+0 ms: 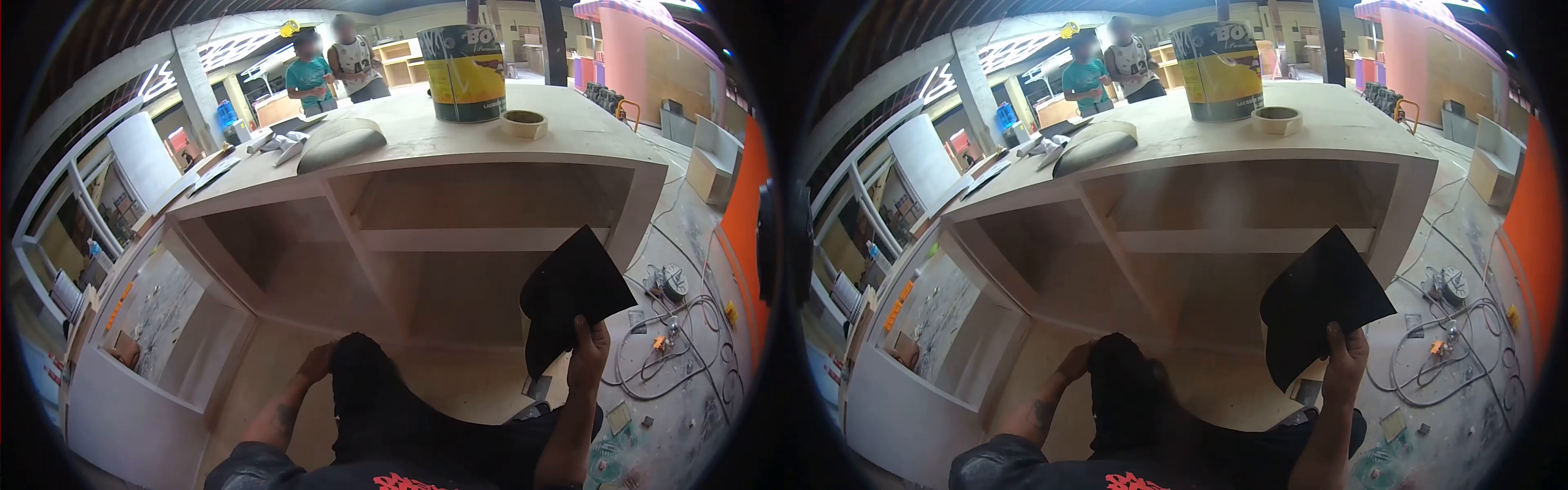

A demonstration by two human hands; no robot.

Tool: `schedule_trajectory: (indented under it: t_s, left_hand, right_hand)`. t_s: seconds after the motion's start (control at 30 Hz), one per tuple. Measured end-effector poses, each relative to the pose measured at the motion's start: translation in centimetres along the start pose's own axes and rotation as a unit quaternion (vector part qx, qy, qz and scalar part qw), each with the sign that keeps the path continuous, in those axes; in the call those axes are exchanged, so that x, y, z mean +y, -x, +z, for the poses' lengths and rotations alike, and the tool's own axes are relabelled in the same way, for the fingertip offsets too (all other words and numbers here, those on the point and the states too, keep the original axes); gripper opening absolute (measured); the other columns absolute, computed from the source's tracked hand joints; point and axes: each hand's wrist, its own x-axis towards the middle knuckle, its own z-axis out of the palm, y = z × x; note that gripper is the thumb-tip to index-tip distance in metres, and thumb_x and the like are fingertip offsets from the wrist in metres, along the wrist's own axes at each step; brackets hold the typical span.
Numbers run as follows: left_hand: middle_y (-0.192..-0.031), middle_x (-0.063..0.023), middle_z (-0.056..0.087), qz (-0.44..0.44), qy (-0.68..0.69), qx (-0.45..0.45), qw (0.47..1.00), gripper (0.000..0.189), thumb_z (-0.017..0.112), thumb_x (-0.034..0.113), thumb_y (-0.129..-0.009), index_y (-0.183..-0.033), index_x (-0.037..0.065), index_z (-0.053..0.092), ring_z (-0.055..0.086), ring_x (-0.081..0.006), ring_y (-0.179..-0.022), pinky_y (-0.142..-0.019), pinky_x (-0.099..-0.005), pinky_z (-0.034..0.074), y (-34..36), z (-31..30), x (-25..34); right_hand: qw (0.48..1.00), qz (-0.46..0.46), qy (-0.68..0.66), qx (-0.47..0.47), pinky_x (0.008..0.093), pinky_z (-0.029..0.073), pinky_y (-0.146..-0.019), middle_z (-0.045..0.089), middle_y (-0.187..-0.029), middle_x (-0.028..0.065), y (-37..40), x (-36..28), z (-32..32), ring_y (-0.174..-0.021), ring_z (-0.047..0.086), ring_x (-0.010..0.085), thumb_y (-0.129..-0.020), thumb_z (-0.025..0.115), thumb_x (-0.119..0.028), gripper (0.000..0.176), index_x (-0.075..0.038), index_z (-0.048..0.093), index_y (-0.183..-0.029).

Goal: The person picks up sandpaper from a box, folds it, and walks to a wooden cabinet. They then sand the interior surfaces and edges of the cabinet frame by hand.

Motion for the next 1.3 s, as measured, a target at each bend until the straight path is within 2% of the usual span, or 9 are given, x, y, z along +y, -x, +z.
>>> schedule_trajectory:
  t_s: [0.13, 0.43, 0.57, 0.63, 0.8, 0.87, 1.0, 1.2, 1.3]
  left_hand:
    - [-0.084, -0.0231, 0.064, 0.173, -0.121, 0.042, 0.977, 0.034, 0.04, 0.021, -0.106, -0.092, -0.002, 0.06, 0.064, -0.0363, -0.074, -0.072, -0.0445, 0.05, 0.2, 0.6, -2.8]
    - [-0.073, -0.021, 0.058, 0.027, 0.034, -0.064, 0.997, 0.038, 0.053, 0.027, -0.101, -0.078, -0.003, 0.057, 0.057, -0.0336, -0.067, -0.064, -0.0447, 0.044, 4.5, -2.9, 9.3]
    - [-0.073, -0.0192, 0.062, 0.114, -0.074, -0.253, 0.958, 0.032, 0.057, 0.024, -0.098, -0.078, 0.0, 0.063, 0.06, -0.0374, -0.07, -0.067, -0.0438, 0.048, 10.5, -2.5, 9.0]
    - [-0.08, -0.0199, 0.065, 0.027, -0.166, -0.443, 0.881, 0.027, 0.06, 0.026, -0.097, -0.087, 0.001, 0.067, 0.064, -0.0361, -0.074, -0.07, -0.0433, 0.05, 12.8, -3.7, 9.3]
    - [-0.082, -0.0148, 0.068, -0.041, 0.036, -0.268, 0.962, 0.032, 0.061, 0.033, -0.098, -0.105, 0.003, 0.07, 0.065, -0.0247, -0.077, -0.072, -0.0375, 0.052, 7.0, -4.3, 14.1]
    - [-0.09, -0.0096, 0.071, 0.124, 0.141, -0.116, 0.975, 0.031, 0.06, 0.029, -0.098, -0.112, 0.003, 0.069, 0.065, -0.0179, -0.082, -0.072, -0.0331, 0.052, 3.0, -2.3, 17.3]
    - [-0.111, -0.01, 0.065, -0.018, 0.372, -0.233, 0.898, 0.045, 0.059, 0.021, -0.095, -0.136, 0.003, 0.054, 0.064, -0.0192, -0.095, -0.077, -0.0303, 0.052, -3.1, 4.0, 21.0]
    - [-0.148, -0.0147, 0.039, 0.1, 0.347, -0.093, 0.928, 0.071, 0.065, 0.01, -0.088, -0.152, 0.009, 0.034, 0.052, -0.028, -0.124, -0.089, -0.0378, 0.053, -4.4, 8.2, 21.7]
    - [-0.152, -0.0167, 0.035, 0.31, -0.034, -0.041, 0.949, 0.08, 0.073, 0.011, -0.081, -0.152, 0.012, 0.035, 0.045, -0.0352, -0.132, -0.104, -0.0456, 0.045, -4.3, 8.1, 22.0]
  right_hand:
    - [1.0, 0.0, 0.01, -0.011, 0.0225, 0.042, -0.069, 0.067, -0.097, -0.0007, -0.1, 0.8, -0.4, -0.079, 0.056, 0.0055, -0.098, 0.063, -0.014, 0.026, -0.002, 0.065, -0.121]
    - [0.998, 0.031, 0.042, -0.021, 0.0237, 0.042, -0.071, 0.066, -0.094, -0.0028, -0.4, 1.7, 0.0, -0.08, 0.056, 0.0062, -0.097, 0.064, -0.016, 0.023, -0.002, 0.067, -0.116]
    - [0.999, 0.014, 0.039, -0.009, 0.0238, 0.043, -0.07, 0.065, -0.091, -0.0036, -1.0, 2.3, 1.4, -0.079, 0.057, 0.0076, -0.096, 0.066, -0.018, 0.024, -0.001, 0.067, -0.113]
    - [0.997, 0.03, 0.065, -0.027, 0.0242, 0.043, -0.067, 0.064, -0.088, -0.0036, -0.9, 3.7, 1.2, -0.076, 0.056, 0.008, -0.095, 0.068, -0.018, 0.024, 0.0, 0.067, -0.111]
    - [0.971, 0.118, 0.166, -0.128, 0.0273, 0.044, -0.06, 0.062, -0.08, -0.0001, -0.3, 4.7, 1.8, -0.069, 0.055, 0.0103, -0.093, 0.068, -0.02, 0.023, -0.001, 0.065, -0.106]
    - [0.964, 0.114, 0.183, -0.153, 0.0277, 0.044, -0.059, 0.061, -0.077, 0.0018, 0.2, 5.4, 2.2, -0.067, 0.055, 0.0114, -0.094, 0.068, -0.022, 0.023, -0.001, 0.064, -0.103]
    - [0.938, 0.15, 0.238, -0.202, 0.0306, 0.045, -0.058, 0.06, -0.075, 0.0064, 0.2, 6.7, 2.2, -0.064, 0.055, 0.0141, -0.093, 0.068, -0.023, 0.025, 0.0, 0.062, -0.101]
    - [0.953, 0.193, 0.147, -0.185, 0.0303, 0.049, -0.063, 0.065, -0.09, 0.0119, 0.4, 8.5, 1.8, -0.073, 0.062, 0.0166, -0.091, 0.07, -0.018, 0.049, 0.002, 0.047, -0.13]
    - [0.916, 0.21, 0.271, -0.207, 0.03, 0.053, -0.07, 0.071, -0.103, 0.0182, -0.1, 6.9, 1.7, -0.085, 0.069, 0.019, -0.092, 0.068, -0.011, 0.069, 0.0, 0.03, -0.149]
